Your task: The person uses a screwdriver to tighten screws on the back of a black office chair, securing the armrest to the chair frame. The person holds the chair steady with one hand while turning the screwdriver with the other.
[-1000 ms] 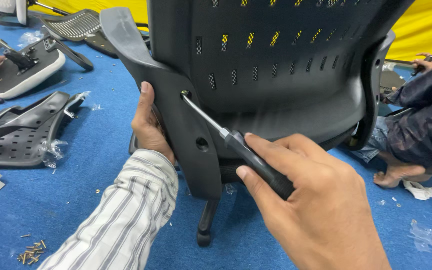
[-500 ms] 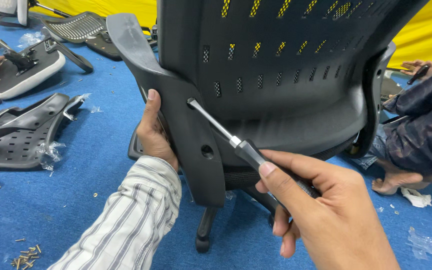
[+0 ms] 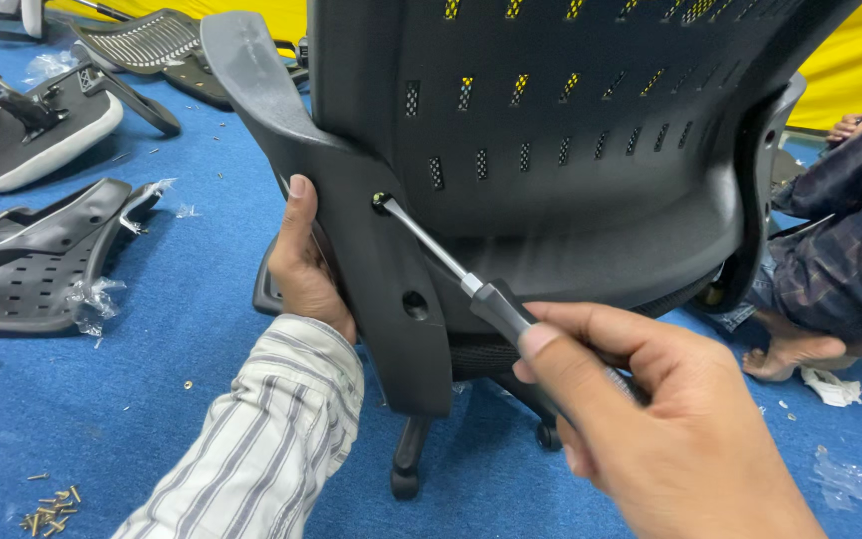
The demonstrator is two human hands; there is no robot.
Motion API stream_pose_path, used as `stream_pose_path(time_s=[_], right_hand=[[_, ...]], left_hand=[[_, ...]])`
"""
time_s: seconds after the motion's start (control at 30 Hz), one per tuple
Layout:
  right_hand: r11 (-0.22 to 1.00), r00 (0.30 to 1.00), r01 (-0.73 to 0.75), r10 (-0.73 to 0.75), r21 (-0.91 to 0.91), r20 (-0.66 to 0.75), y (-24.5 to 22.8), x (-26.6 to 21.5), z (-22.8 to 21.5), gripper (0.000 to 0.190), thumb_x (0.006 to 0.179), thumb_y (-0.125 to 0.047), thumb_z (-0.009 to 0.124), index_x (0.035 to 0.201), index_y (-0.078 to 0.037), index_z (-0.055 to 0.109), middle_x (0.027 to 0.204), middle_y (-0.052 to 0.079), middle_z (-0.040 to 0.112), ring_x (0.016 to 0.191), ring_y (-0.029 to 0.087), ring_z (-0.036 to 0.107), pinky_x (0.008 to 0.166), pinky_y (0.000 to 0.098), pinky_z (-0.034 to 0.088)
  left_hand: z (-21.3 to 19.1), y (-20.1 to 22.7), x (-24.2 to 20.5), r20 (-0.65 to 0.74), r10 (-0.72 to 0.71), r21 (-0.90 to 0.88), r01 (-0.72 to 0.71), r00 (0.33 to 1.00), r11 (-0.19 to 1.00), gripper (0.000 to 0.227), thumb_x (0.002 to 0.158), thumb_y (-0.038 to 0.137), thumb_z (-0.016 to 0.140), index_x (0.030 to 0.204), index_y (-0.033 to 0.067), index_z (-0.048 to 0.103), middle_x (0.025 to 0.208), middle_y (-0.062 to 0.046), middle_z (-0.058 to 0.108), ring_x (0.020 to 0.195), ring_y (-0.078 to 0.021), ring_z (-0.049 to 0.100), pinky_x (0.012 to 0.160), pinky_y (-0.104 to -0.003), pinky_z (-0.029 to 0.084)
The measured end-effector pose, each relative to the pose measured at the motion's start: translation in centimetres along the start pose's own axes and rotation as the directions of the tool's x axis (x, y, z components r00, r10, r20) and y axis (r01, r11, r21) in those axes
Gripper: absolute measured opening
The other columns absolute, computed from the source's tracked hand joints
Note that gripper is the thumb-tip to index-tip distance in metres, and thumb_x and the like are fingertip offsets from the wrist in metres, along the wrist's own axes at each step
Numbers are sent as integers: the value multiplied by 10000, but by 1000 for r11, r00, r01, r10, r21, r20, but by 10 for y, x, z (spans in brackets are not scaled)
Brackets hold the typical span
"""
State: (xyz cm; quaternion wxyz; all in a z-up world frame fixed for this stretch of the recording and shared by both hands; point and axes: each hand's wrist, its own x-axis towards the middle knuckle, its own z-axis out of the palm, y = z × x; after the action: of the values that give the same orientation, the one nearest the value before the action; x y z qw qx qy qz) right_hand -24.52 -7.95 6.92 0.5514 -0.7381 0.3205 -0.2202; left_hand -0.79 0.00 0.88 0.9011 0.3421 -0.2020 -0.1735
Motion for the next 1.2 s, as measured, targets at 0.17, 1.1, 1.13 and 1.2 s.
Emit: stream_pose_path(time_s=[0.17, 1.1, 1.13, 1.2], right_hand=[[988, 999, 16, -23, 153, 42, 10, 9, -5, 322, 1000, -134, 587, 1267, -14, 720, 811, 130, 734, 467, 139, 600, 325, 261, 396], [885, 971, -178, 89, -430, -221, -33, 44, 9, 346, 947, -334, 697, 1231, -170, 811, 904, 71, 775, 654, 187, 706, 563, 338, 542], [846, 966, -141, 4, -514, -259, -37, 41, 11, 367, 913, -338, 724, 1239, -187, 798, 897, 65, 766, 662, 179, 705, 574, 324, 551], [740, 935, -87, -170, -667, -311, -41, 35, 15, 429, 845, -347, 778, 1255, -222, 773, 882, 52, 748, 679, 163, 703, 597, 298, 570]], left_hand=[[2, -4, 5, -17, 6, -48, -7, 1000, 999, 675, 889, 573, 603, 1143, -50, 648, 931, -186, 721, 802, -255, 758, 710, -352, 678], [22, -40, 65, 11, 63, 9, -63, 998, 998, 666, 913, 564, 554, 1149, -49, 663, 965, -174, 736, 837, -227, 771, 748, -307, 682], [22, -40, 65, 18, 73, -12, -73, 997, 997, 665, 915, 554, 564, 1169, -54, 653, 987, -174, 733, 862, -230, 773, 766, -310, 686], [22, -39, 63, 2, 32, 44, -32, 999, 999, 690, 904, 579, 540, 1151, -54, 661, 948, -176, 736, 825, -232, 776, 726, -313, 688]])
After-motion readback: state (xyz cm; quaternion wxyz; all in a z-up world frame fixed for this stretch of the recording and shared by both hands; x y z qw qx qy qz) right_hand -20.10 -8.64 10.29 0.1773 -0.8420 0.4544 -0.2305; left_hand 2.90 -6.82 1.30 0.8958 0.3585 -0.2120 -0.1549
